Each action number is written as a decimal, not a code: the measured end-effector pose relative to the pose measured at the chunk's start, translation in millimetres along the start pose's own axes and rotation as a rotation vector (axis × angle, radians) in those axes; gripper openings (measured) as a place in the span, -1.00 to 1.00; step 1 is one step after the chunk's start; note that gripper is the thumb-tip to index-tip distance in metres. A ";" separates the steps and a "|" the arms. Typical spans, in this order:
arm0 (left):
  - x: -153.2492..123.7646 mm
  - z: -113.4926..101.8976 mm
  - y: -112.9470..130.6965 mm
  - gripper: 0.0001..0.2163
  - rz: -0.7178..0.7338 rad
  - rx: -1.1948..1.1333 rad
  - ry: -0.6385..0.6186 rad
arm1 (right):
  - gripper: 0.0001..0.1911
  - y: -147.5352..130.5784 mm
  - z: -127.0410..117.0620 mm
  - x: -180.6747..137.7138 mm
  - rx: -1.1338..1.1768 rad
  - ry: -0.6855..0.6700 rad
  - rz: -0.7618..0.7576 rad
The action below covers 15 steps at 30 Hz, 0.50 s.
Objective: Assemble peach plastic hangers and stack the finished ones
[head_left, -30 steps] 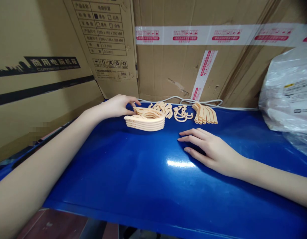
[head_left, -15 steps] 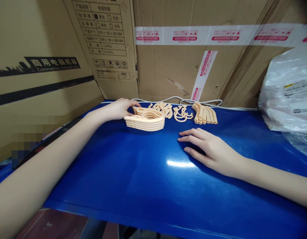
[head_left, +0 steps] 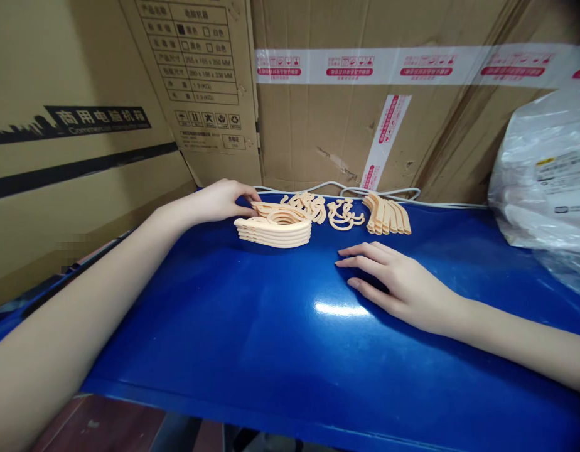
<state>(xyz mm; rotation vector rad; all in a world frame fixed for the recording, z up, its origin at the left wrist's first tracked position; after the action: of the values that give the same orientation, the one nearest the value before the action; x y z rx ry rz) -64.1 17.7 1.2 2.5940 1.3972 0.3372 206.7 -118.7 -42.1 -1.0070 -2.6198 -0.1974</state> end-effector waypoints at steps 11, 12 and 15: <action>-1.3 -3.4 -0.8 -0.62 0.031 -0.038 0.004 | -0.70 0.5 1.1 -0.2 -0.011 -0.015 -0.002; -1.2 -3.4 -0.7 -0.62 0.032 -0.037 0.006 | -0.70 0.6 0.9 -0.3 -0.010 -0.012 0.000; -0.7 -2.9 -1.2 -0.62 0.038 -0.034 0.015 | -0.71 0.8 0.6 -0.7 -0.009 -0.005 -0.001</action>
<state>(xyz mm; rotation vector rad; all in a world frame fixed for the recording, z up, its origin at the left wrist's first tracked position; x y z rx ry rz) -66.3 17.9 3.6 2.5985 1.3364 0.3826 207.6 -118.3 -42.9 -1.0112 -2.6262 -0.2076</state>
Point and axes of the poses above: each hand's wrist, its own x-axis towards the middle knuckle, its own z-axis out of the palm, y = z × x, the point moved 5 cm from there along x, towards the middle knuckle, and after that the axes turned 9 degrees about -x, right-handed, at the moved point
